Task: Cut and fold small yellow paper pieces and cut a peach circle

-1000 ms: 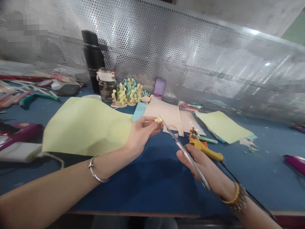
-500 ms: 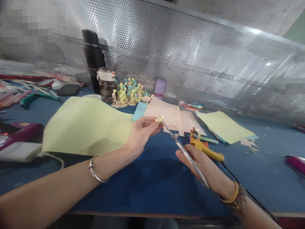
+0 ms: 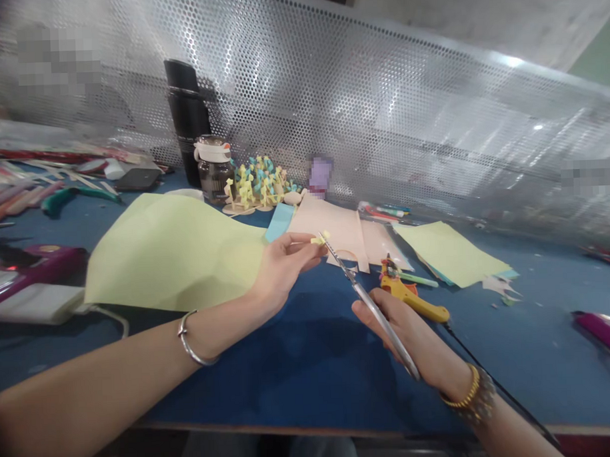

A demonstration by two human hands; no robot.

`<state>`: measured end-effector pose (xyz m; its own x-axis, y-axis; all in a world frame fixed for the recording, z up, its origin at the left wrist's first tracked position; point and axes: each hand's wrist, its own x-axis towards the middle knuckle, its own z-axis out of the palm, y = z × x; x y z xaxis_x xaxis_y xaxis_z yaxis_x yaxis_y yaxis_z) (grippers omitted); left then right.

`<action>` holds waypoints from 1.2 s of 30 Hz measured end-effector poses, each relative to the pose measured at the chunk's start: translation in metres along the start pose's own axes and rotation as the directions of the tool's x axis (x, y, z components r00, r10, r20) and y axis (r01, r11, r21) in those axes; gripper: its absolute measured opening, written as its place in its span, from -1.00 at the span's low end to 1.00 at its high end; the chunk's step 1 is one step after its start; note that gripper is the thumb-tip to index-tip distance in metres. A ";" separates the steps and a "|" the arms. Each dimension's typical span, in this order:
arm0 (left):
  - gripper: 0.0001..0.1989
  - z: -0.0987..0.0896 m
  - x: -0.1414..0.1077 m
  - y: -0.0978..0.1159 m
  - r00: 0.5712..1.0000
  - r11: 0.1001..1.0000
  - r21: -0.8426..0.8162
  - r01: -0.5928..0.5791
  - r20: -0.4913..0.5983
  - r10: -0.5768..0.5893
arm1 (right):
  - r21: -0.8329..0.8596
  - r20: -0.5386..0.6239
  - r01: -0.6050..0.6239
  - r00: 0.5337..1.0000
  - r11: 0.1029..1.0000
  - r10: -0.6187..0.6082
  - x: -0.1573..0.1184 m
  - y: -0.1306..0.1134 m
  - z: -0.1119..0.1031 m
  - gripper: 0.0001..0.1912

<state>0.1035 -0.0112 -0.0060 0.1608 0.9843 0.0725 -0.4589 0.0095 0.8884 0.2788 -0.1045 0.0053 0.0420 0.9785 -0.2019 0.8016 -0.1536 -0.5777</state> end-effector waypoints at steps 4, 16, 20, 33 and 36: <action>-0.83 0.000 0.000 0.000 1.000 1.000 0.004 -0.008 0.003 0.008 | -0.009 0.004 0.008 1.000 1.000 -0.008 -0.002 0.000 0.000 -0.52; -0.86 0.000 0.000 0.000 1.000 1.000 -0.016 0.003 -0.001 -0.003 | -0.014 -0.015 -0.009 1.000 1.000 0.009 -0.005 -0.001 0.002 -0.53; -0.86 -0.001 0.000 -0.001 1.000 1.000 -0.005 0.007 -0.003 -0.007 | 0.010 -0.010 -0.007 1.000 1.000 0.007 -0.005 -0.001 0.002 -0.54; -0.88 0.001 0.000 0.000 1.000 1.000 -0.002 0.012 -0.009 -0.012 | 0.001 -0.031 -0.005 0.999 1.000 0.005 -0.004 -0.005 0.002 -0.61; -0.88 0.001 -0.001 0.000 1.000 1.000 -0.008 0.009 0.001 -0.009 | 0.017 -0.038 -0.004 0.999 1.000 0.005 -0.003 -0.004 0.003 -0.59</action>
<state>0.1038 -0.0119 -0.0055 0.1660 0.9840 0.0651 -0.4642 0.0198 0.8855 0.2736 -0.1075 0.0061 0.0684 0.9823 -0.1745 0.7910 -0.1600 -0.5906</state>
